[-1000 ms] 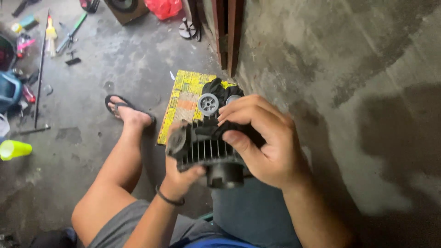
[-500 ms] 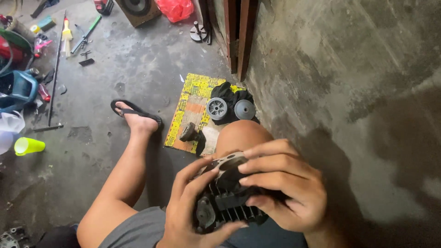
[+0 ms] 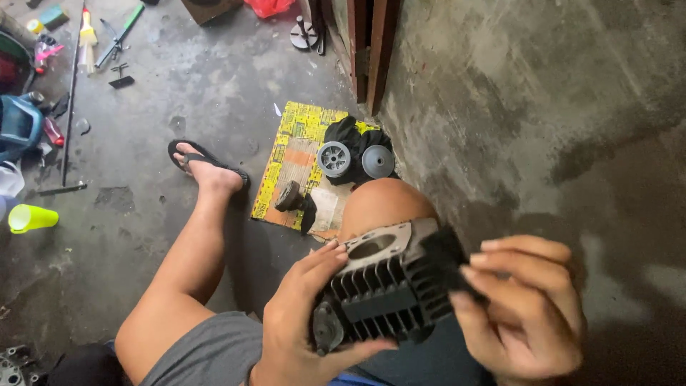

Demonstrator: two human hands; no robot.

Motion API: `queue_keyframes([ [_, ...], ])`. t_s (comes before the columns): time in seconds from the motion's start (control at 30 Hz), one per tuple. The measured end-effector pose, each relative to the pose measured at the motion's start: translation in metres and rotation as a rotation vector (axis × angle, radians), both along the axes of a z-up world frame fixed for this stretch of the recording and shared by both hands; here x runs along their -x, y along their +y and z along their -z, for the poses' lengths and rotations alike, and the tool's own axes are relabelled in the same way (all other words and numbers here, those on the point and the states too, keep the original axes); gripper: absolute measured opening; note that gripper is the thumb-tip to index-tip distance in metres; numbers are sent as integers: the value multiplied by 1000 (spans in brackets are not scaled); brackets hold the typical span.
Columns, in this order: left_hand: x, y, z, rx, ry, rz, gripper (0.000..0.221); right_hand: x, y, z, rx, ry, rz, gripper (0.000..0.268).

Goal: Inspecting a motorcycle cylinder head and removing the piston to check for wear.

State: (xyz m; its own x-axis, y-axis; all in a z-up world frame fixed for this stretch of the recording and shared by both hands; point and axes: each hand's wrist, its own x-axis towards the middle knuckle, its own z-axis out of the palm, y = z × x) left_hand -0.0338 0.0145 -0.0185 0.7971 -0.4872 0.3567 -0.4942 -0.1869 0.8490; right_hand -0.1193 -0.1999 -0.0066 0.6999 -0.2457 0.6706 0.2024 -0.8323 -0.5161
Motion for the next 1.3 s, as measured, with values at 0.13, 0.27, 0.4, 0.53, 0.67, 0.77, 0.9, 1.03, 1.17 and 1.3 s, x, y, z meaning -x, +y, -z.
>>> queue_keyframes([
  [0.13, -5, -7, -9, -42, -53, 2, 94, 1, 18, -4, 206, 90, -149, 34],
  [0.27, -4, -14, -13, -12, -87, -1, 79, -9, 42, -13, 183, 25, -97, 21],
  [0.4, -8, -13, -18, -34, -53, 9, 83, -8, 31, -17, 302, 98, -78, 29],
  [0.53, -5, -16, -28, -49, -55, 8, 81, -9, 25, -29, 252, 24, 6, 16],
  [0.67, -1, -17, -24, -26, -2, -16, 80, -9, 37, -30, 195, 107, 4, 24],
  [0.77, 0, -16, -22, 5, 11, -10, 81, -15, 49, -33, 212, 87, -32, 27],
  [0.9, -3, -13, -23, -21, -16, 19, 82, -12, 36, -37, 299, 96, -29, 26],
  [1.03, -4, -15, -26, -30, -22, -12, 80, -11, 34, -34, 300, 80, 42, 18],
  [1.17, -2, -15, -22, 24, 38, -16, 77, -12, 50, -31, 258, 101, -31, 24],
  [1.3, -5, -12, -20, -7, -2, 0, 80, -15, 41, -31, 307, 93, -73, 20],
])
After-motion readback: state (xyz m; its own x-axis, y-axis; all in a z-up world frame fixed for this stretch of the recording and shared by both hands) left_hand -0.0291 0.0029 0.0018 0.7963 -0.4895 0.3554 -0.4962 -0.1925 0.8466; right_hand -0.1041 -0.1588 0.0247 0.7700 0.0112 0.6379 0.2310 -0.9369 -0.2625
